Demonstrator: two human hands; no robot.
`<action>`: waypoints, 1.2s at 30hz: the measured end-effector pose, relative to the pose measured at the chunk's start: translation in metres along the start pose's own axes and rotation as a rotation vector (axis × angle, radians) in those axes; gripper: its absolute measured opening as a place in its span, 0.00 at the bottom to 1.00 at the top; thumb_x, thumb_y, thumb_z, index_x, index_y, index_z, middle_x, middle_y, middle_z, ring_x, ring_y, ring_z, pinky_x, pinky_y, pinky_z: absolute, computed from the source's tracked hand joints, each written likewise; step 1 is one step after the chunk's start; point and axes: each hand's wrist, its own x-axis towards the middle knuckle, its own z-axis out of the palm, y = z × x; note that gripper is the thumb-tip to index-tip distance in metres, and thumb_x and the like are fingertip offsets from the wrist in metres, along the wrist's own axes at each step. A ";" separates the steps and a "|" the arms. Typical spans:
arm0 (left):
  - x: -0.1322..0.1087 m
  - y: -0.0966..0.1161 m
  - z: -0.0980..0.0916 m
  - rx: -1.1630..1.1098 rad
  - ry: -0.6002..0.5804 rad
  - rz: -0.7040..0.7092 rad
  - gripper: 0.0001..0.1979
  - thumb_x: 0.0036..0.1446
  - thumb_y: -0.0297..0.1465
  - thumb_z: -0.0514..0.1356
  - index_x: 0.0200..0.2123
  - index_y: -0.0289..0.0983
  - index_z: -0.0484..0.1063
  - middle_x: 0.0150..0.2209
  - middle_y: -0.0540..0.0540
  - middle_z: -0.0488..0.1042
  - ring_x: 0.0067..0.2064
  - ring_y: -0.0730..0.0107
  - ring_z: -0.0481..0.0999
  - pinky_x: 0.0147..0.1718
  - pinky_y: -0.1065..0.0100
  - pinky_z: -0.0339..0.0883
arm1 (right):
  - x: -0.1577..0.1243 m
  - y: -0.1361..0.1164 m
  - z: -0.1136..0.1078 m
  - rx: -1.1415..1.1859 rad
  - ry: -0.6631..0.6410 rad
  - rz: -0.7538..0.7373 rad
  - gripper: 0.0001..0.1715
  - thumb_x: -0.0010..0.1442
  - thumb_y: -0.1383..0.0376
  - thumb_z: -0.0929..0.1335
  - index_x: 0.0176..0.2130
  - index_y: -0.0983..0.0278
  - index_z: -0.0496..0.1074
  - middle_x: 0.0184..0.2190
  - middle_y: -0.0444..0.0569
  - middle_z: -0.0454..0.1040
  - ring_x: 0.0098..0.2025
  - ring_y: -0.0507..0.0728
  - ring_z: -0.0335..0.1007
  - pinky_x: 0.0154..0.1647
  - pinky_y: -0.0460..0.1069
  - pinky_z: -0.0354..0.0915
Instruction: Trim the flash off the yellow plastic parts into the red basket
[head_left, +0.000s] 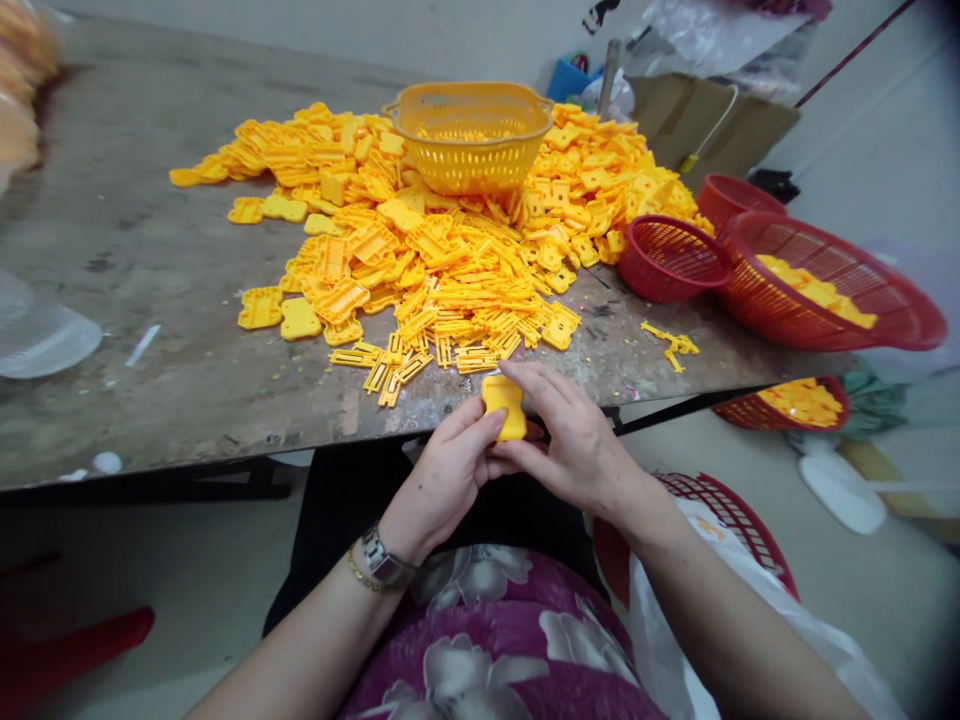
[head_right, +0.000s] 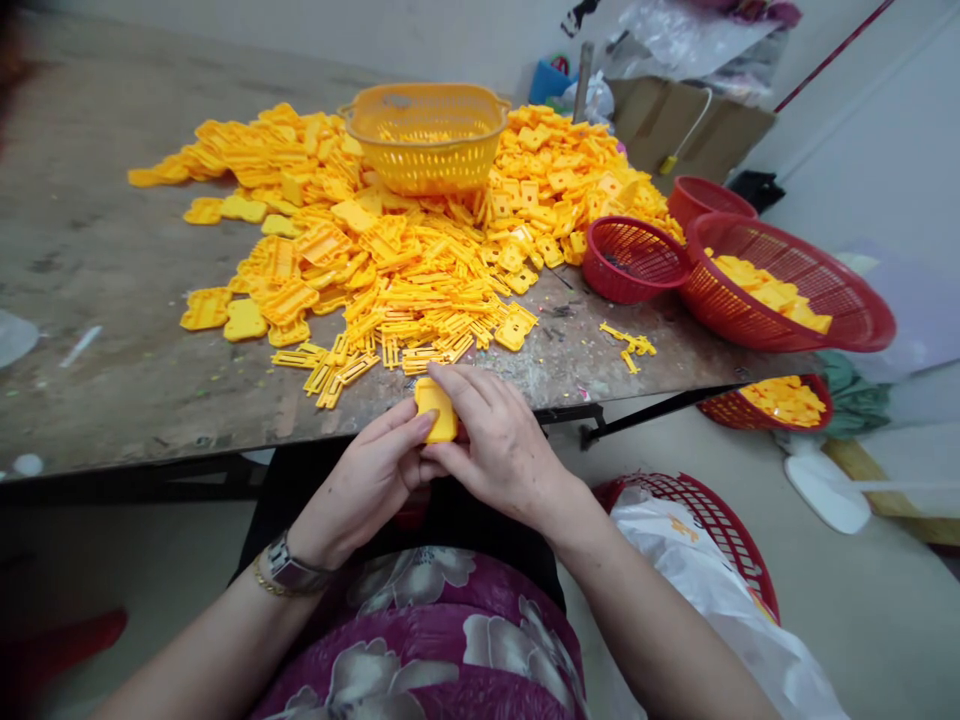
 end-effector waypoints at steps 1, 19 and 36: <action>0.000 0.000 -0.001 -0.010 -0.003 -0.008 0.07 0.59 0.33 0.58 0.39 0.36 0.71 0.38 0.47 0.74 0.34 0.75 0.73 0.34 0.72 0.70 | 0.000 0.001 0.000 0.016 -0.006 0.000 0.41 0.56 0.62 0.70 0.64 0.59 0.52 0.59 0.55 0.63 0.61 0.63 0.58 0.60 0.61 0.58; -0.002 0.000 -0.003 0.030 -0.009 -0.047 0.09 0.60 0.32 0.57 0.43 0.37 0.69 0.41 0.45 0.74 0.38 0.72 0.75 0.37 0.72 0.69 | -0.005 0.004 0.000 0.175 -0.050 0.002 0.44 0.55 0.65 0.70 0.65 0.59 0.49 0.62 0.54 0.59 0.63 0.61 0.54 0.64 0.59 0.55; 0.000 -0.007 -0.005 0.292 0.026 0.036 0.15 0.61 0.33 0.55 0.50 0.37 0.64 0.46 0.44 0.71 0.35 0.75 0.76 0.38 0.66 0.75 | -0.009 0.008 0.003 0.436 -0.012 0.255 0.26 0.62 0.63 0.65 0.59 0.60 0.62 0.54 0.51 0.70 0.51 0.56 0.69 0.50 0.51 0.67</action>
